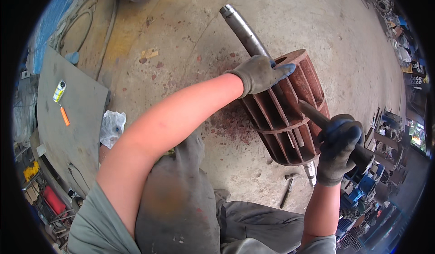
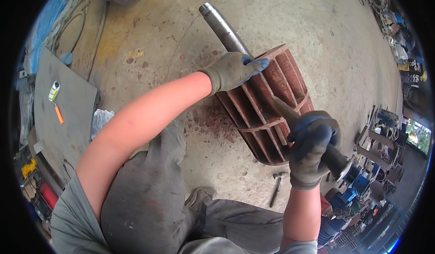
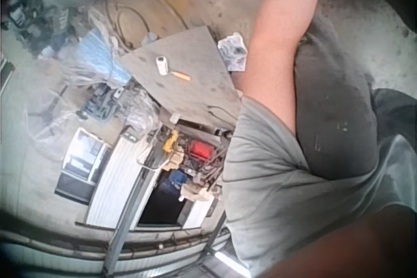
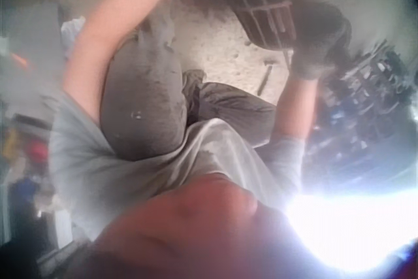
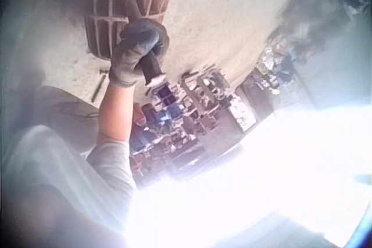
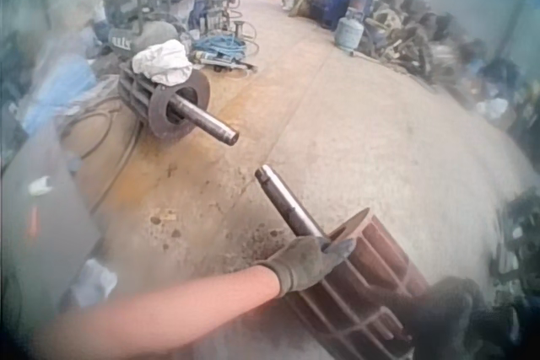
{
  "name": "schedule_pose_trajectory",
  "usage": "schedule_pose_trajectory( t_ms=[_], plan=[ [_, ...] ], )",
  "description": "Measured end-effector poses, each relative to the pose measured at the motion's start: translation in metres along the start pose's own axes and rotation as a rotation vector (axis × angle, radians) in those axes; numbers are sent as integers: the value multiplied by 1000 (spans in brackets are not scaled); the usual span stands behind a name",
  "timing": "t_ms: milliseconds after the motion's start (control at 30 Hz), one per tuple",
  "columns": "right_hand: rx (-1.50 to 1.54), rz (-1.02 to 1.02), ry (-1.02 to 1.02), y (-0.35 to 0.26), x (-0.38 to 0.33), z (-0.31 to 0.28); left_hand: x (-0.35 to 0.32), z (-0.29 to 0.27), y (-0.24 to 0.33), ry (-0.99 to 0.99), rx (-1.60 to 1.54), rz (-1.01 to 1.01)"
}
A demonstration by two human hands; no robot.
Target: The person sits on the workshop floor and uses a chisel to scrape rust and debris from the slots of a motor rotor. The person rotates the rotor to access different sections while continuing to scrape the surface.
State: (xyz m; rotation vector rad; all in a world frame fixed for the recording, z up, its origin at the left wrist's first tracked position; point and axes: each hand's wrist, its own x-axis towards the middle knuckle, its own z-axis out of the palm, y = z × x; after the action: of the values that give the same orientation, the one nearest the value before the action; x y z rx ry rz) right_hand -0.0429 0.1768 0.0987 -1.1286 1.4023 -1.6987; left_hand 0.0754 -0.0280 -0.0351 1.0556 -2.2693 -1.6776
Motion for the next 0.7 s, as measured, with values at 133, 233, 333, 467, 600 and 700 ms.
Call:
schedule_pose_trajectory(
  t_ms=[133, 233, 333, 467, 600, 700],
  plan=[
    [-872, 207, -319, 1, 10, -5, 6, -5, 10, -80, 26, -76],
    [-733, -61, -278, 9, 13, -10, 7, -7, 16, -89, 16, -115],
    [-280, -6, -223, 12, 13, -18, 4, -6, 16, -50, -35, -95],
    [-906, 231, -378, 9, 16, -27, 5, -8, 15, -92, -22, -99],
    [-308, 73, -332, 8, 20, -28, 4, -8, 15, -87, -11, -110],
    [-819, 167, -571, 10, 23, -28, 6, -8, 17, -104, 18, -105]
  ],
)
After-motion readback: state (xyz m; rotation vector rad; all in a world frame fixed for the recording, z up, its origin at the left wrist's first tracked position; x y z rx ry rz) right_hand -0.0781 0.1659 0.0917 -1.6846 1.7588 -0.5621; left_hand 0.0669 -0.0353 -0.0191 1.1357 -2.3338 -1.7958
